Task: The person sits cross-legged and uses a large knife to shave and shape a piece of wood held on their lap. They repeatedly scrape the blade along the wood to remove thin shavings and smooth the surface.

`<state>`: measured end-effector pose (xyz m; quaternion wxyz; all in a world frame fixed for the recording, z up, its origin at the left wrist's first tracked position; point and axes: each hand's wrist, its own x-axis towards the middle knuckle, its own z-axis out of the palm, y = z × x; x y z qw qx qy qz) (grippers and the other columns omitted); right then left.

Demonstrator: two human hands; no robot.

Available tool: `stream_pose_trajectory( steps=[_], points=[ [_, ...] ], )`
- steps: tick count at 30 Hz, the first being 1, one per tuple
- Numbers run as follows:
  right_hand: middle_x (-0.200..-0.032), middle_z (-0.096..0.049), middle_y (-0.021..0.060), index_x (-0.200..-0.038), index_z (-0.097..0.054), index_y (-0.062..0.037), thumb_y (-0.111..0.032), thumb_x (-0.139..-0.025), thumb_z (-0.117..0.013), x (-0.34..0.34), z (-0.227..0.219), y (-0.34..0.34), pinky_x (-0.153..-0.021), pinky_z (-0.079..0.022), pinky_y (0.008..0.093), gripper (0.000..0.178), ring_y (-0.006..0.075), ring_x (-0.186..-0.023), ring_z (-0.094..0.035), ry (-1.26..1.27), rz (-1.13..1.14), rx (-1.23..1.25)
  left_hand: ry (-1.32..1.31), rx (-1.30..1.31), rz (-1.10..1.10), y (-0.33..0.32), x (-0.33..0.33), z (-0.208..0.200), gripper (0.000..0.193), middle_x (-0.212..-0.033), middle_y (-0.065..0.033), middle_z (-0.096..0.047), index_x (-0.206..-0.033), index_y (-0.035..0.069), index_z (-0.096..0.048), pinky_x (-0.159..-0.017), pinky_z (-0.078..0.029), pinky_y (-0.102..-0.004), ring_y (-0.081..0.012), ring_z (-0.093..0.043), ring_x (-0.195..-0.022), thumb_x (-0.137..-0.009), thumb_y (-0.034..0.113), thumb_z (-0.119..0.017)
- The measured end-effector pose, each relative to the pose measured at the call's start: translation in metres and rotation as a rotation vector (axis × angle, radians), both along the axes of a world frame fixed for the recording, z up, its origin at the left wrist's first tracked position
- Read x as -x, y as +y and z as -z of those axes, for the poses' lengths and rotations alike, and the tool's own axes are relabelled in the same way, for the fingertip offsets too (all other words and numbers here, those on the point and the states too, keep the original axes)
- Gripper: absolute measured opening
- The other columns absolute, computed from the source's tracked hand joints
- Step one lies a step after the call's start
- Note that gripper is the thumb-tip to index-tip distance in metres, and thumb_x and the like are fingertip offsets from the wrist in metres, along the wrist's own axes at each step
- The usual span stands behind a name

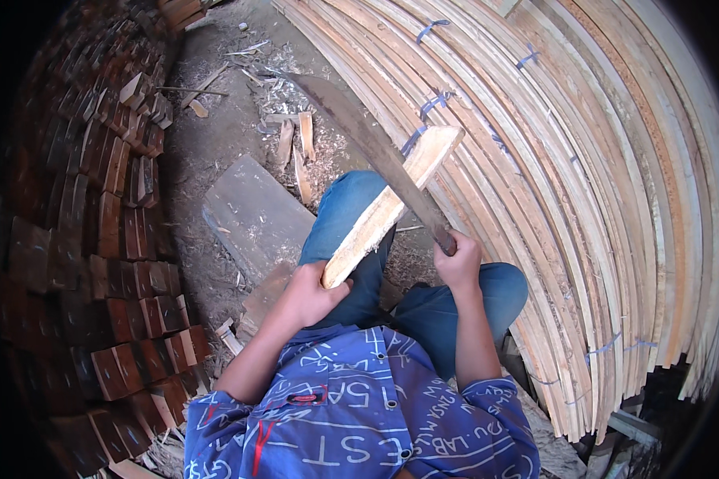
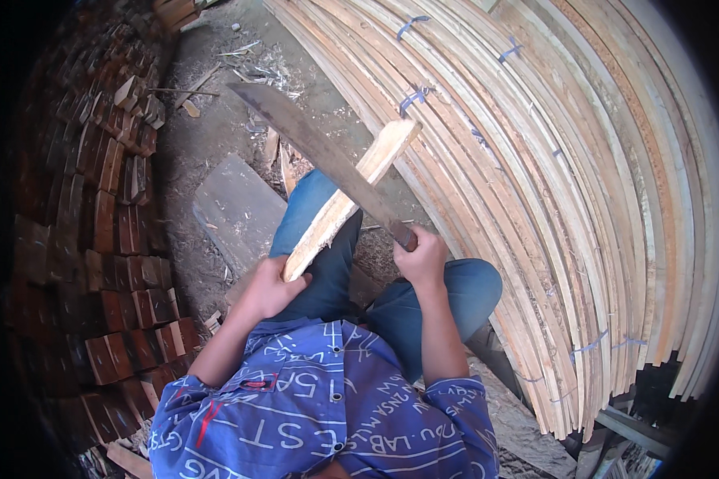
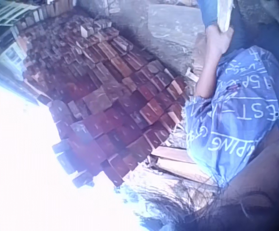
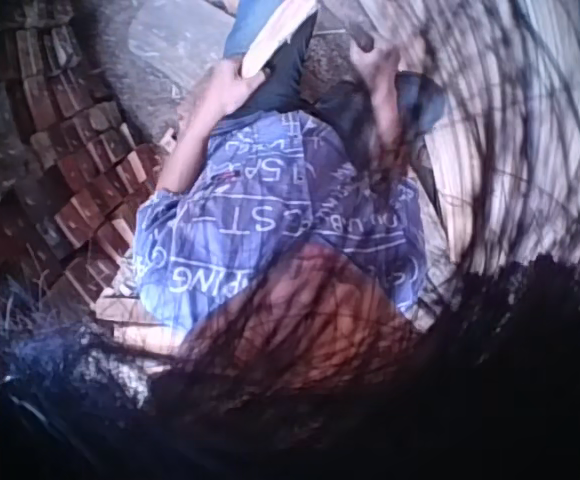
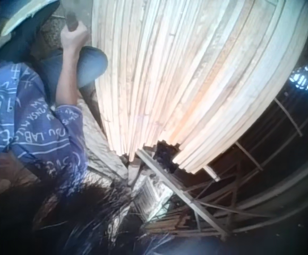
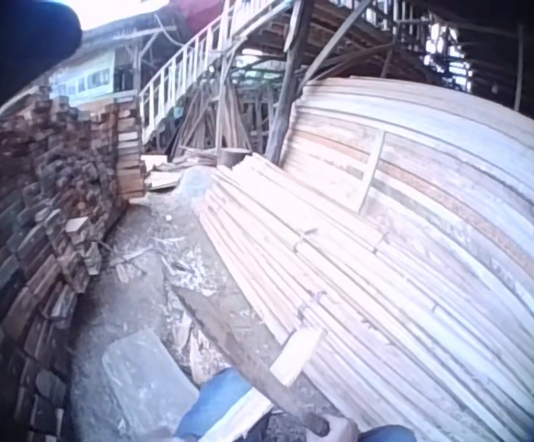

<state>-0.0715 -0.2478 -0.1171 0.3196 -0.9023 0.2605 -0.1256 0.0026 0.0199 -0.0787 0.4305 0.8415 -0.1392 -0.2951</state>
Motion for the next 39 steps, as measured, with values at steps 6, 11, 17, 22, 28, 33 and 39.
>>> stream_pose_trajectory(
  steps=[6,11,17,22,28,33,39],
  points=[
    [-0.06,-0.062,0.0144,-0.071,-0.065,-0.007,-0.018,-0.06,-0.07,-0.015,-0.029,0.023,-0.057,-0.049,0.0441,0.016,0.0357,-0.058,-0.063,-0.018,-0.157,0.22,-0.193,-0.261,0.07,0.006,-0.002,0.008,0.047,-0.082,-0.0306,-0.065,-0.09,-0.008,-0.059,-0.076,-0.052,-0.0499,-0.0458,-0.065,-0.081,-0.072,0.035,-0.068],
    [-0.062,-0.063,0.0141,-0.068,-0.062,-0.0076,-0.02,-0.056,-0.07,-0.029,-0.025,0.013,-0.057,-0.048,0.0428,0.018,0.033,-0.06,-0.064,0.049,-0.244,0.415,-0.239,-0.33,0.101,0.004,-0.002,0.009,0.049,-0.08,-0.0304,-0.065,-0.091,-0.007,-0.057,-0.076,-0.053,-0.051,-0.0463,-0.065,-0.079,-0.072,0.037,-0.068],
    [-0.063,-0.063,0.0116,-0.067,-0.061,-0.0089,-0.016,-0.052,-0.07,-0.029,-0.024,-0.004,-0.058,-0.047,0.0415,0.019,0.0317,-0.061,-0.063,-0.048,-0.277,0.468,-0.224,-0.291,0.103,0.006,-0.001,0.015,0.049,-0.079,-0.0301,-0.065,-0.092,-0.005,-0.056,-0.076,-0.053,-0.0513,-0.046,-0.065,-0.079,-0.072,0.038,-0.068],
    [-0.064,-0.063,0.0117,-0.066,-0.06,-0.009,-0.014,-0.052,-0.069,-0.024,-0.028,-0.006,-0.058,-0.046,0.0417,0.017,0.0322,-0.062,-0.063,-0.055,-0.259,0.521,-0.234,-0.288,0.104,0.006,-0.002,0.016,0.049,-0.078,-0.0292,-0.065,-0.09,-0.005,-0.056,-0.076,-0.053,-0.0509,-0.0458,-0.065,-0.078,-0.071,0.038,-0.069],
    [-0.064,-0.064,0.0121,-0.068,-0.062,-0.008,-0.015,-0.055,-0.071,-0.016,-0.021,0.0,-0.059,-0.05,0.0405,0.017,0.0315,-0.061,-0.064,0.032,-0.191,0.52,-0.24,-0.297,0.103,0.004,-0.003,0.02,0.049,-0.079,-0.0287,-0.065,-0.09,-0.004,-0.056,-0.075,-0.053,-0.0512,-0.045,-0.065,-0.078,-0.071,0.039,-0.07],
    [-0.059,-0.057,0.0175,-0.066,-0.059,-0.0031,-0.012,-0.062,-0.067,-0.007,-0.012,0.027,-0.053,-0.045,0.0432,0.013,0.0384,-0.058,-0.059,0.005,-0.177,0.191,-0.262,-0.289,0.086,0.003,-0.004,0.023,0.053,-0.08,-0.0285,-0.066,-0.093,-0.006,-0.057,-0.076,-0.053,-0.0497,-0.0443,-0.065,-0.08,-0.07,0.04,-0.07],
    [-0.053,-0.054,0.0154,-0.07,-0.063,-0.0015,-0.019,-0.074,-0.073,0.015,0.015,0.065,-0.05,-0.043,0.04,0.021,0.031,-0.051,-0.059,0.052,-0.163,-0.223,-0.248,-0.268,0.053,0.004,-0.007,0.023,0.052,-0.082,-0.0293,-0.065,-0.092,-0.006,-0.059,-0.078,-0.053,-0.0493,-0.0446,-0.065,-0.082,-0.068,0.039,-0.07]
  ],
)
